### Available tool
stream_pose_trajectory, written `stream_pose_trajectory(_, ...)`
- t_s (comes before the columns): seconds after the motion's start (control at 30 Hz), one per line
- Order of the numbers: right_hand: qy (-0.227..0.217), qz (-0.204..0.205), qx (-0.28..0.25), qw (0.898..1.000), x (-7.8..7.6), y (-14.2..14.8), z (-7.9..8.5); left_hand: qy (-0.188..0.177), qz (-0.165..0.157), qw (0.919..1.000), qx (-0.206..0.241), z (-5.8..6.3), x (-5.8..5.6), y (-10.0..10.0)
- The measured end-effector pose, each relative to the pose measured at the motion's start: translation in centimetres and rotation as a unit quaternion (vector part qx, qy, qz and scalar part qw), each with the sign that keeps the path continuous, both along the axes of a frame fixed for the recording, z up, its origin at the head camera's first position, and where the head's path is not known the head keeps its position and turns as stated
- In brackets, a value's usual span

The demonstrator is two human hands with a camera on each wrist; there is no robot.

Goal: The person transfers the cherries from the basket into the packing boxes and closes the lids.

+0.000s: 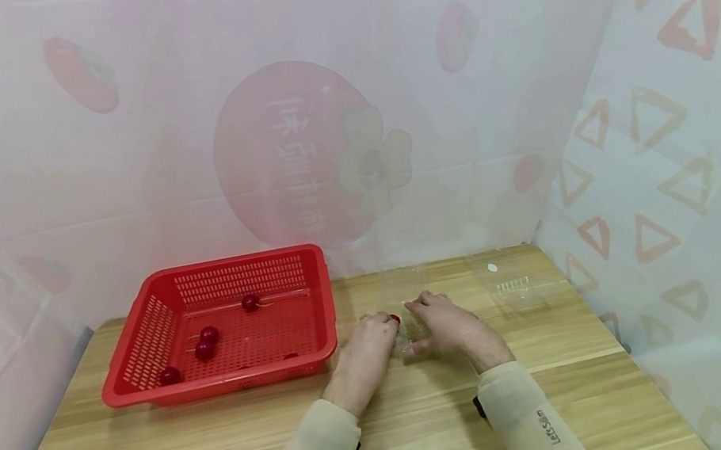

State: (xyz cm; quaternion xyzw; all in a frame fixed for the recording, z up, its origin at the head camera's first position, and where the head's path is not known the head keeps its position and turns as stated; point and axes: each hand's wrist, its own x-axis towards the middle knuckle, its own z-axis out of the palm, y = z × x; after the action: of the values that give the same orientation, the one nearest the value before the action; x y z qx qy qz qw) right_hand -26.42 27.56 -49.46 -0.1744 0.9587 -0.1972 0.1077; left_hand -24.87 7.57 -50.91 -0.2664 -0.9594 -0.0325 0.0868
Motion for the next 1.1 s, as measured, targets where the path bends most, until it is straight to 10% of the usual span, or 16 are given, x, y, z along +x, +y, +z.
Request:
stream_pose_trajectory(0.3, 0.001, 0.001, 0.002, 1.000, -0.1, -0.1, 0.2, -0.025, 0.009, 0.9996, 0.004, 0.3, 0.1, 0.1)
stream_pose_trajectory(0.73, 0.002, -0.002, 0.002, 1.000, 0.0, -0.2, 0.2, 0.008, -0.011, 0.9985, 0.052, 4.4, 0.0, -2.3)
stream_pose_trajectory(1.1, -0.011, -0.009, 0.009, 1.000, 0.1, -0.2, 0.2, 0.038, -0.003, 0.9942, 0.101, 5.6, -1.2, -5.4)
